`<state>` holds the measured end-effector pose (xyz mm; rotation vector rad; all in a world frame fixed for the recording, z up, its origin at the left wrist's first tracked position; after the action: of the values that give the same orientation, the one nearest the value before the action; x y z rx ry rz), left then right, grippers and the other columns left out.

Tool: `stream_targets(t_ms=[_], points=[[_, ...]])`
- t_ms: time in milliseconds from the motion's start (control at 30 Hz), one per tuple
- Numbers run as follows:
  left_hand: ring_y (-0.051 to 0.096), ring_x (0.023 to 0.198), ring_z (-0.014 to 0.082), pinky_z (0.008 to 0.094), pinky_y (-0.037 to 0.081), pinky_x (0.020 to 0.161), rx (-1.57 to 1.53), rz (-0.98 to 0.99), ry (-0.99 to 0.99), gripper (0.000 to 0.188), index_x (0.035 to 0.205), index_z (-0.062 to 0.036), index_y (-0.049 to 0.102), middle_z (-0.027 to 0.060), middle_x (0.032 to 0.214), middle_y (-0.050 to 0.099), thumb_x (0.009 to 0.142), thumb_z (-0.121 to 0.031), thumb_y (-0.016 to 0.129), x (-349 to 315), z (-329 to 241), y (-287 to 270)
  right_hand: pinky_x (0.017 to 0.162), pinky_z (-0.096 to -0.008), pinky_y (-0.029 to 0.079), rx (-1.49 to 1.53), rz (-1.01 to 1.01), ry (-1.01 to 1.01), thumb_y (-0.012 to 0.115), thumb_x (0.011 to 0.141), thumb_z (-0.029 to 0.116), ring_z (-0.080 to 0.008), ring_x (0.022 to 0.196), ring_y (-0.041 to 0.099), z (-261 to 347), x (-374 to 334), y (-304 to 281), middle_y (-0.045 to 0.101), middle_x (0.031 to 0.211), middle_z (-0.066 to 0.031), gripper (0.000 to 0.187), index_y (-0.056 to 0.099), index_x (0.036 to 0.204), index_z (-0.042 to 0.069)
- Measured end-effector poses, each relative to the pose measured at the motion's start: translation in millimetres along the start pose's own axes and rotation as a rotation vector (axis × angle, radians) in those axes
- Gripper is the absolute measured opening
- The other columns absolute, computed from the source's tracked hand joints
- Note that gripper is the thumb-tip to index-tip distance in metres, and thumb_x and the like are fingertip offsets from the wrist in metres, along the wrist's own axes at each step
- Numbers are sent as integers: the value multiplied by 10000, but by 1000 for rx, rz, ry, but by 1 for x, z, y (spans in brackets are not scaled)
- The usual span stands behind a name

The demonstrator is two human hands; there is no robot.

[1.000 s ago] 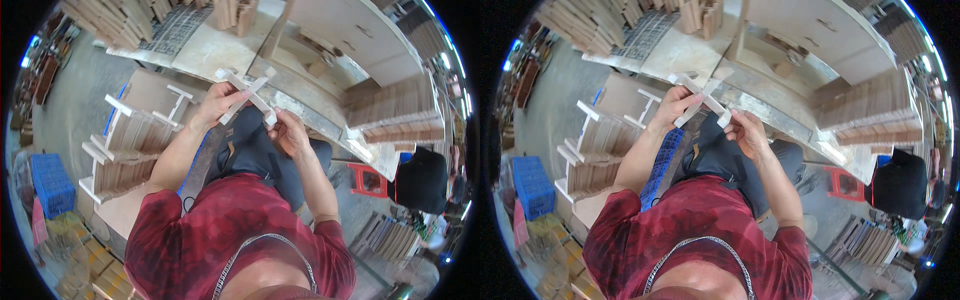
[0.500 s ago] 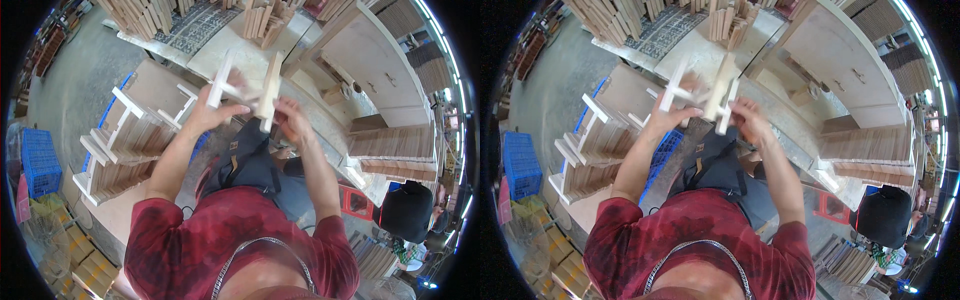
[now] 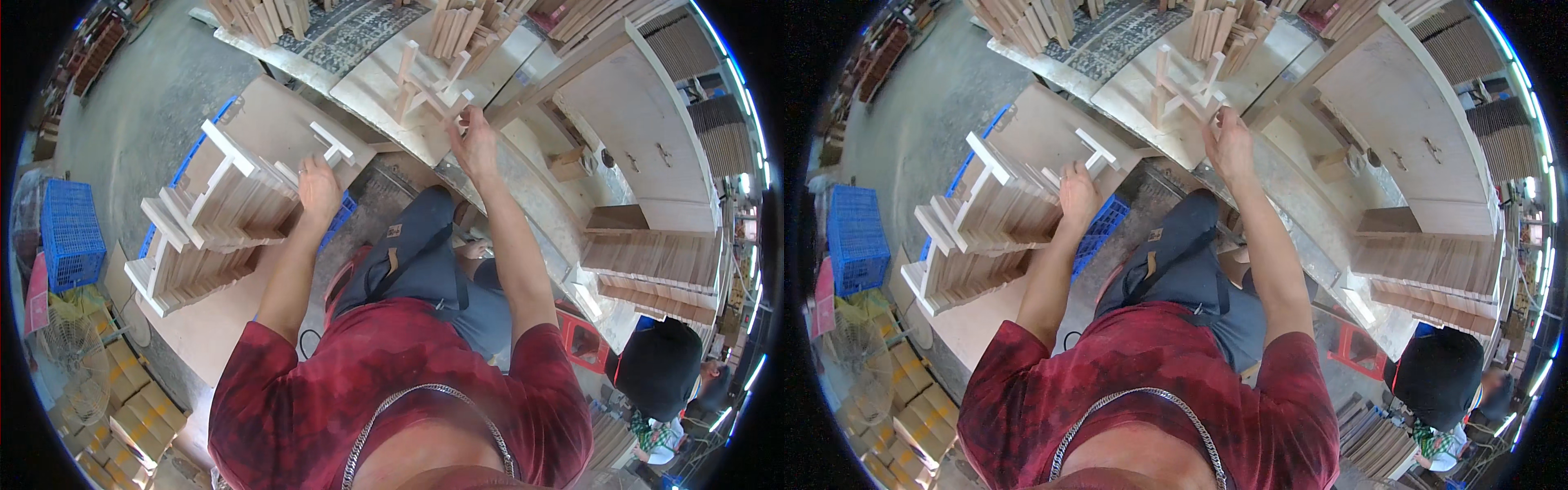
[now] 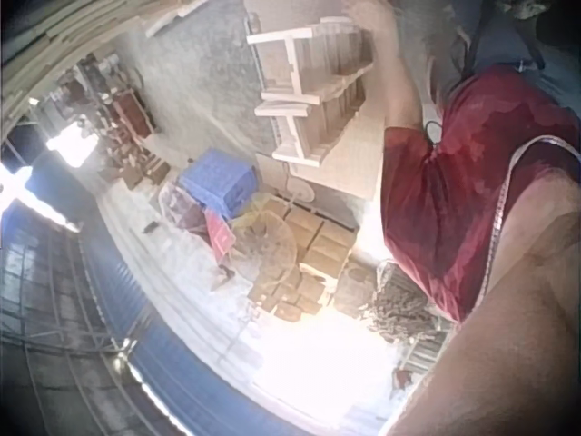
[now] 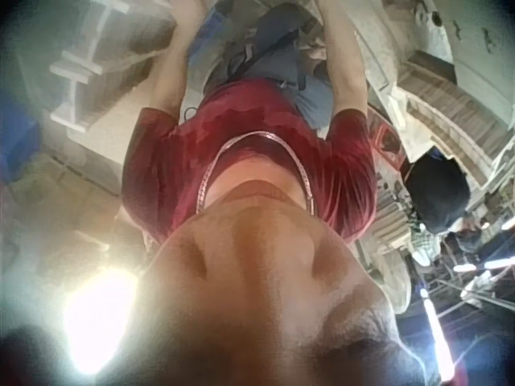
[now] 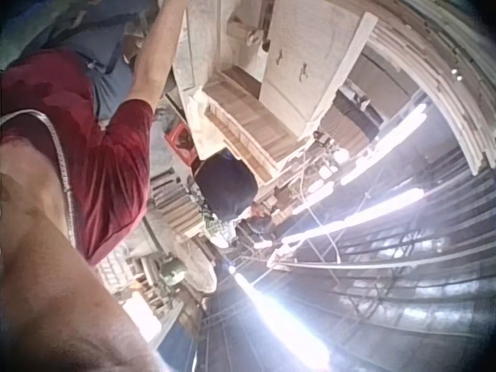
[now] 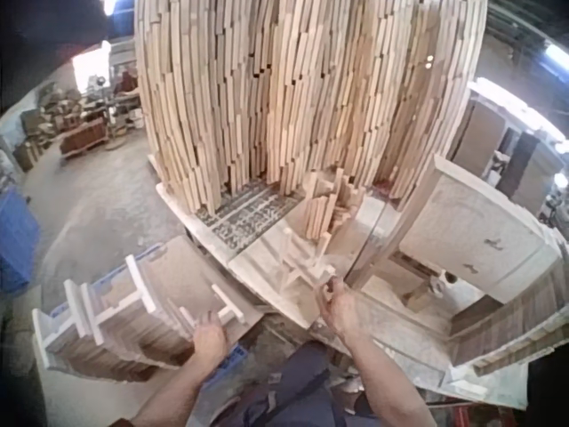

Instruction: Assembling wooden slats into cross-shaped joints and stacking them on a workbench.

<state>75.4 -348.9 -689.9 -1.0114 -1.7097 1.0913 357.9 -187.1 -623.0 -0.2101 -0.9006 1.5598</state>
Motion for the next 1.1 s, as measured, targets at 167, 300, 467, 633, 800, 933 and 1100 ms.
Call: stream_targets(t_ms=[167, 300, 467, 633, 800, 933, 1100], points=[[659, 976, 344, 441, 546, 854, 235, 14, -58, 230, 1001, 7, 666, 216, 1036, 656, 803, -106, 691, 28, 23, 64, 730, -448, 542, -187, 86, -44, 736, 857, 156, -386, 880, 680, 52, -71, -80, 682, 964, -201, 312, 609, 1101, 8], [611, 804, 197, 341, 476, 670, 686, -27, 451, 116, 922, -139, 673, 32, 863, 624, 866, -187, 584, 6, -4, 113, 708, -428, 546, -275, -33, -89, 770, 816, 104, -359, 875, 677, 84, -148, -208, 677, 971, -169, 255, 661, 1034, 30], [696, 885, 404, 492, 557, 767, 322, 393, 30, 148, 896, 4, 686, 233, 916, 700, 890, -85, 567, 34, 136, 145, 741, -387, 541, -928, -422, -128, 754, 749, 24, -306, 846, 676, 138, -174, -416, 687, 927, -126, 206, 691, 942, 63], [708, 902, 404, 520, 559, 794, 281, 246, 20, 209, 916, -5, 695, 241, 933, 710, 934, -127, 526, 67, 35, 81, 811, -436, 525, -1314, -574, 19, 724, 825, 151, -335, 901, 684, 123, -184, -616, 710, 941, -147, 254, 708, 1059, 53], [706, 894, 383, 469, 563, 786, 80, 174, -10, 242, 950, 11, 662, 214, 902, 708, 958, -217, 580, 23, -11, -21, 848, -464, 497, -1079, -86, 415, 748, 818, 207, -372, 1030, 644, 26, -158, -643, 711, 1058, -162, 308, 693, 1097, 88], [684, 983, 292, 404, 534, 843, -1208, 162, -306, 255, 1085, 27, 607, 163, 1030, 697, 1029, -213, 541, -16, 5, -37, 824, -435, 499, -1036, -225, 287, 750, 823, 181, -337, 954, 644, 59, -170, -647, 691, 962, -144, 251, 691, 1048, 86], [623, 1077, 231, 379, 507, 889, -1557, -222, -460, 252, 1192, 37, 551, 171, 1180, 660, 1061, -163, 469, -58, -37, -146, 791, -364, 495, -893, -554, -5, 740, 834, 97, -286, 885, 635, 151, -203, -566, 641, 900, -114, 196, 666, 1010, 51]])
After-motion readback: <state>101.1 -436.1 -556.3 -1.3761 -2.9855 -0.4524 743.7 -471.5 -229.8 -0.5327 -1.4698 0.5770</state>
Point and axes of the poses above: each hand's wrist, its own x-axis towards the middle knuckle, its own y-axis out of the palm, z = x × y, the point moved 9 cm from there along x, towards the middle knuckle
